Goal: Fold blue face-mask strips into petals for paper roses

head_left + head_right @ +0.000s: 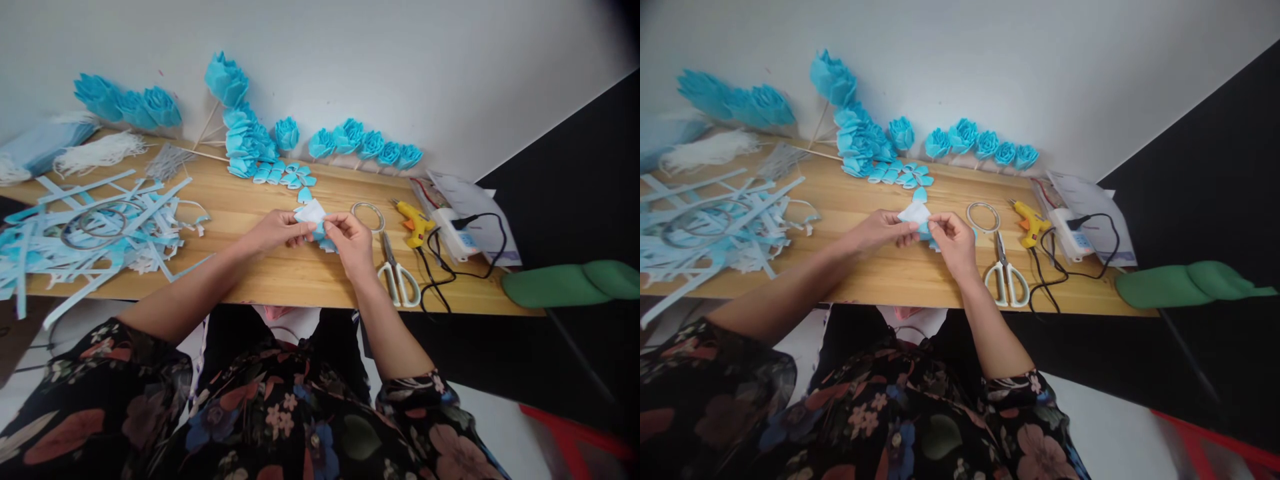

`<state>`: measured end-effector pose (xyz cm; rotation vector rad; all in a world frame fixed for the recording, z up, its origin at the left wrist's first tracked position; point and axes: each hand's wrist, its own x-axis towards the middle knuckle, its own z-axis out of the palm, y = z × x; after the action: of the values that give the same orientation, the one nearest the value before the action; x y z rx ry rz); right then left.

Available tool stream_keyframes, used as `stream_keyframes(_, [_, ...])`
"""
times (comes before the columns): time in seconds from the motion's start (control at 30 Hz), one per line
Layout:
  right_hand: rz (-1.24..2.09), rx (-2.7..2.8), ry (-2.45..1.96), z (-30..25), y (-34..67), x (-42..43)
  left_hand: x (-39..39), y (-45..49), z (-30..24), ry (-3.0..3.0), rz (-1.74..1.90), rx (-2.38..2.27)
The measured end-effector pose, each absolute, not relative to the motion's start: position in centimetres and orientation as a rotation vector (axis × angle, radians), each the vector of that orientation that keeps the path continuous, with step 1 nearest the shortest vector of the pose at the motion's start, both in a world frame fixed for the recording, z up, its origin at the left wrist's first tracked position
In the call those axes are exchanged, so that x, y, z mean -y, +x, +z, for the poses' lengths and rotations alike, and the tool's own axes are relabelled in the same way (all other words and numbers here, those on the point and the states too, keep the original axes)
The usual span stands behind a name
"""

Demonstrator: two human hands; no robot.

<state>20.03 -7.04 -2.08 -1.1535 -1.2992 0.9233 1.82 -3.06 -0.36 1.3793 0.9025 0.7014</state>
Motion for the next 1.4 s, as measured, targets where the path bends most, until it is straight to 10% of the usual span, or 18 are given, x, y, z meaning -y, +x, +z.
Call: stream_keyframes(1.4, [0.904,1.315,-1.204,-2.09,20.03,7.07,2.95,1.73,-0.05,1.010,0.839,-0.798])
